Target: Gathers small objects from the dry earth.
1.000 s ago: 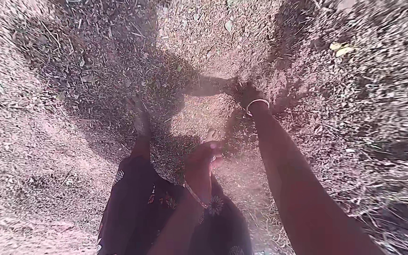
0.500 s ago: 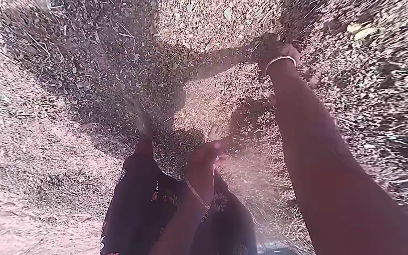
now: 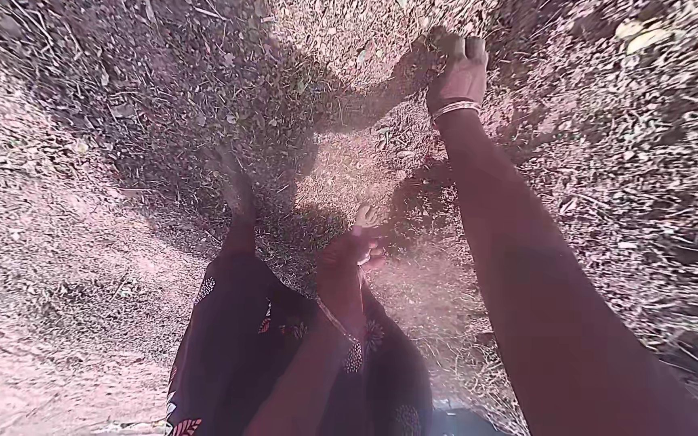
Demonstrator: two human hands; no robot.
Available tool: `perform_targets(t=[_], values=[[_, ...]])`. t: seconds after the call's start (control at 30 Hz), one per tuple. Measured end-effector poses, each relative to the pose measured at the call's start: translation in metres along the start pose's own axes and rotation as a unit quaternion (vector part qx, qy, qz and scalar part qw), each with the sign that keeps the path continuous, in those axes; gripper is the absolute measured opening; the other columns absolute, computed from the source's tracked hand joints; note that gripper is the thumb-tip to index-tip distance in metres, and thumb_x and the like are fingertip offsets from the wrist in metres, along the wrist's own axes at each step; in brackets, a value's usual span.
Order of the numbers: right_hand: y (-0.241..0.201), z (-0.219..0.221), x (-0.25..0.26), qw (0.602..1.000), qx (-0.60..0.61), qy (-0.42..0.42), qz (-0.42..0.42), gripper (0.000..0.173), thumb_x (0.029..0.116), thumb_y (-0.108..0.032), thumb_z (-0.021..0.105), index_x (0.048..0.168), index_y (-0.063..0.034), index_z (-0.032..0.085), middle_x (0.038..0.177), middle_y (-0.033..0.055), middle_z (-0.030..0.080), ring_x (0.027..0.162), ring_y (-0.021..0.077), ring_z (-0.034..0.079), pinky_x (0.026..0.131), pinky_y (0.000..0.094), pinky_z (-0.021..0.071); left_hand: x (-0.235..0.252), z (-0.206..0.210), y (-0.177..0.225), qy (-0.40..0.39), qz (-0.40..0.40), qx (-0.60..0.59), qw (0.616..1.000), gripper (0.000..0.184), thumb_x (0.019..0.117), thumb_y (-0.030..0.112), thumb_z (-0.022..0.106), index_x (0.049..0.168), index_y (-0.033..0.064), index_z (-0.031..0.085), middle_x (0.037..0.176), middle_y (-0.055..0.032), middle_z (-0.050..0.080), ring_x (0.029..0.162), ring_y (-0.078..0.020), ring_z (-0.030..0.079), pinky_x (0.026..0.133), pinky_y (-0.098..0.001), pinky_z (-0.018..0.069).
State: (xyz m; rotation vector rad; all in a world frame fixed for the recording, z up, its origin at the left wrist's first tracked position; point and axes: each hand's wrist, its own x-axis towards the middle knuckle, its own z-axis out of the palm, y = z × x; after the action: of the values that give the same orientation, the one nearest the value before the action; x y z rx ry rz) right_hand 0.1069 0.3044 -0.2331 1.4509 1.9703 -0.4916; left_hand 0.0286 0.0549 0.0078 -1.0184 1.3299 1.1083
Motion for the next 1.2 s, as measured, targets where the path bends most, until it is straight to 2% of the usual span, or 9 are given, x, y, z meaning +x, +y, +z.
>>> perform_targets(t=[0.1, 0.2, 0.43, 0.57, 0.73, 0.83, 1.0, 1.13, 1.2], values=[[0.011, 0.006, 0.036, 0.999, -0.011, -0.036, -0.034, 0.056, 0.0912, -0.005, 0.065, 0.146, -0.0016, 0.054, 0.153, 0.0319, 0.043, 0.139, 0.0523, 0.045, 0.107, 0.0672, 0.0437, 0.001, -0.003, -0.002, 0.002, -0.022, 0.024, 0.999, 0.037, 0.1117, 0.014, 0.034, 0.101, -0.0004, 0.067, 0.088, -0.0055, 0.068, 0.081, -0.0133, 0.068, 0.078, -0.0277, 0.0582], [0.018, 0.006, 0.019, 0.999, 0.021, -0.045, 0.014, 0.041, 0.096, -0.008, 0.057, 0.137, -0.0034, 0.062, 0.141, 0.0295, 0.058, 0.133, 0.0475, 0.055, 0.11, 0.0646, 0.0425, 0.001, -0.003, 0.003, 0.006, -0.022, 0.032, 0.999, 0.037, 0.1124, 0.016, 0.033, 0.103, -0.0003, 0.066, 0.092, -0.0073, 0.069, 0.084, -0.0154, 0.069, 0.08, -0.0304, 0.0584], [0.022, 0.022, -0.078, 0.969, 0.2, -0.144, -0.031, 0.03, 0.1015, -0.022, 0.064, 0.123, -0.0014, 0.069, 0.108, 0.0182, 0.074, 0.093, 0.0313, 0.075, 0.091, 0.0525, 0.0579, 0.002, -0.007, 0.002, 0.01, 0.011, 0.019, 1.0, 0.033, 0.1111, 0.013, 0.037, 0.101, 0.0023, 0.066, 0.093, -0.0059, 0.067, 0.082, -0.0162, 0.067, 0.08, -0.0326, 0.0587], [-0.001, 0.073, -0.086, 0.97, 0.009, -0.239, -0.04, 0.051, 0.1013, -0.023, 0.062, 0.148, -0.006, 0.051, 0.129, 0.032, 0.063, 0.119, 0.0522, 0.063, 0.096, 0.0693, 0.0489, 0.002, -0.008, -0.004, -0.002, 0.015, 0.037, 0.999, 0.034, 0.1113, 0.014, 0.035, 0.099, 0.0035, 0.066, 0.091, -0.0047, 0.068, 0.081, -0.015, 0.068, 0.079, -0.0314, 0.0587], [-0.012, 0.109, -0.066, 0.988, 0.037, -0.143, -0.051, 0.047, 0.1048, -0.013, 0.049, 0.152, -0.0076, 0.048, 0.132, 0.0311, 0.064, 0.121, 0.0518, 0.063, 0.098, 0.0684, 0.0492, 0.007, -0.019, -0.009, -0.001, 0.007, 0.057, 0.998, 0.031, 0.1109, 0.014, 0.038, 0.103, 0.0042, 0.066, 0.095, -0.0047, 0.068, 0.083, -0.0146, 0.067, 0.082, -0.0323, 0.0575], [-0.012, 0.091, -0.081, 0.975, 0.211, -0.062, 0.001, 0.031, 0.0999, -0.011, 0.056, 0.128, -0.0026, 0.066, 0.123, 0.0224, 0.07, 0.113, 0.0363, 0.069, 0.101, 0.0522, 0.053, 0.006, -0.024, -0.013, -0.015, -0.009, 0.048, 0.999, 0.03, 0.1096, 0.01, 0.039, 0.102, 0.0051, 0.067, 0.096, -0.0052, 0.068, 0.083, -0.0146, 0.067, 0.082, -0.0321, 0.0575], [0.005, 0.041, -0.151, 0.82, 0.559, -0.091, -0.08, 0.019, 0.0891, 0.004, 0.064, 0.107, 0.0008, 0.066, 0.103, 0.008, 0.073, 0.089, 0.0122, 0.072, 0.083, 0.032, 0.062, 0.009, -0.02, -0.01, 0.041, 0.031, 0.033, 0.998, 0.026, 0.1081, 0.007, 0.043, 0.099, 0.0028, 0.067, 0.088, -0.0042, 0.068, 0.078, -0.0132, 0.067, 0.079, -0.0297, 0.0587], [0.015, -0.027, -0.202, 0.644, 0.635, -0.329, -0.271, 0.028, 0.0921, -0.005, 0.062, 0.118, -0.012, 0.071, 0.112, -0.0039, 0.075, 0.101, 0.0066, 0.07, 0.088, 0.0267, 0.0599, 0.016, -0.02, -0.001, 0.067, 0.058, -0.014, 0.996, 0.035, 0.1122, 0.022, 0.036, 0.108, 0.0043, 0.066, 0.089, -0.0019, 0.067, 0.082, -0.0119, 0.067, 0.08, -0.0277, 0.0576], [0.022, -0.031, -0.188, 0.668, 0.627, -0.322, -0.241, 0.03, 0.0947, -0.006, 0.061, 0.124, -0.0093, 0.068, 0.12, 0.0006, 0.074, 0.108, 0.0106, 0.07, 0.094, 0.0294, 0.0598, 0.016, -0.02, 0.002, 0.042, 0.047, -0.023, 0.998, 0.04, 0.1129, 0.028, 0.031, 0.108, 0.0068, 0.064, 0.093, -0.0025, 0.067, 0.086, -0.0134, 0.067, 0.083, -0.0303, 0.057]])
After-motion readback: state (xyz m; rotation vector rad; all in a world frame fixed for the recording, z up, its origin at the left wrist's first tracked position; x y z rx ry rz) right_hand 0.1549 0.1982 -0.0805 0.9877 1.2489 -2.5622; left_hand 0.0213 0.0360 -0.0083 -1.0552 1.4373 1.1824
